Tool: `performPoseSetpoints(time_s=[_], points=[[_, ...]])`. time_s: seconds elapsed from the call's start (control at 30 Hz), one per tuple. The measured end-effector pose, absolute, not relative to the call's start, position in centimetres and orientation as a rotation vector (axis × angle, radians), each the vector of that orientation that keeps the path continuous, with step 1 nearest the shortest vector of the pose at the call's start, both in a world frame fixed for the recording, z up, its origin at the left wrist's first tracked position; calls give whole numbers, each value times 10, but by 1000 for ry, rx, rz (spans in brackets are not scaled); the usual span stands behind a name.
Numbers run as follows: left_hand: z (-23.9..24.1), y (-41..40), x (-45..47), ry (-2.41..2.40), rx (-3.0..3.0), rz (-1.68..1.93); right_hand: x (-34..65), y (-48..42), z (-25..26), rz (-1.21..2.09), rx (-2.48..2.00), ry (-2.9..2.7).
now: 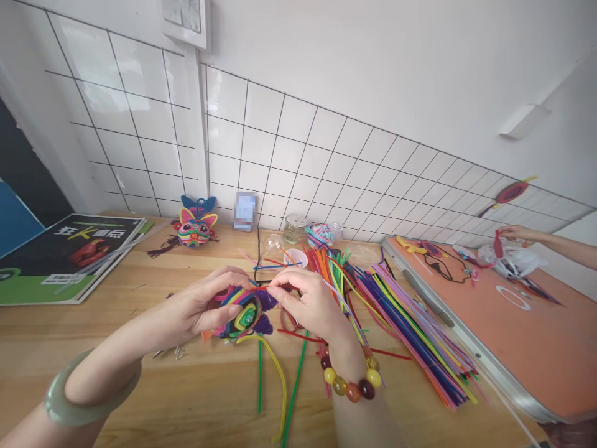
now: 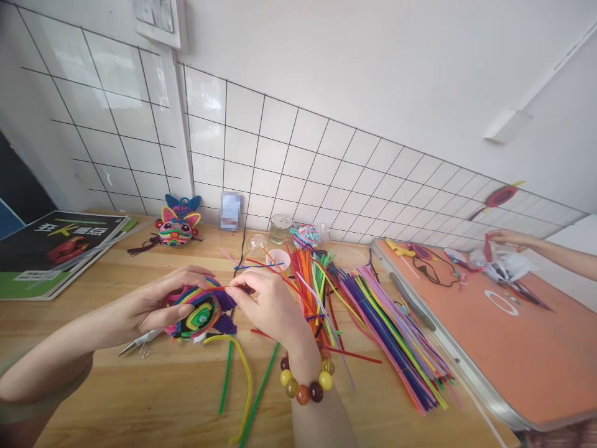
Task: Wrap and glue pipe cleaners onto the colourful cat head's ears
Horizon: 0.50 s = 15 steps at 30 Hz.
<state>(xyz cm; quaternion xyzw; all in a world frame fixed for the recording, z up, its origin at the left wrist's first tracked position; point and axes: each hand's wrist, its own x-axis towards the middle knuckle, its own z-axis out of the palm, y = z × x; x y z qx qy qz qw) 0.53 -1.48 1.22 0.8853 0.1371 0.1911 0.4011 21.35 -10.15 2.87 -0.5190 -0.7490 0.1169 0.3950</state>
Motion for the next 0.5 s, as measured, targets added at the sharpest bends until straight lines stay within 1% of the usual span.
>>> performPoseSetpoints(time_s=[0.5], points=[[10, -14, 6, 329, 2256, 462, 211, -101, 27, 337, -1293, -1929]])
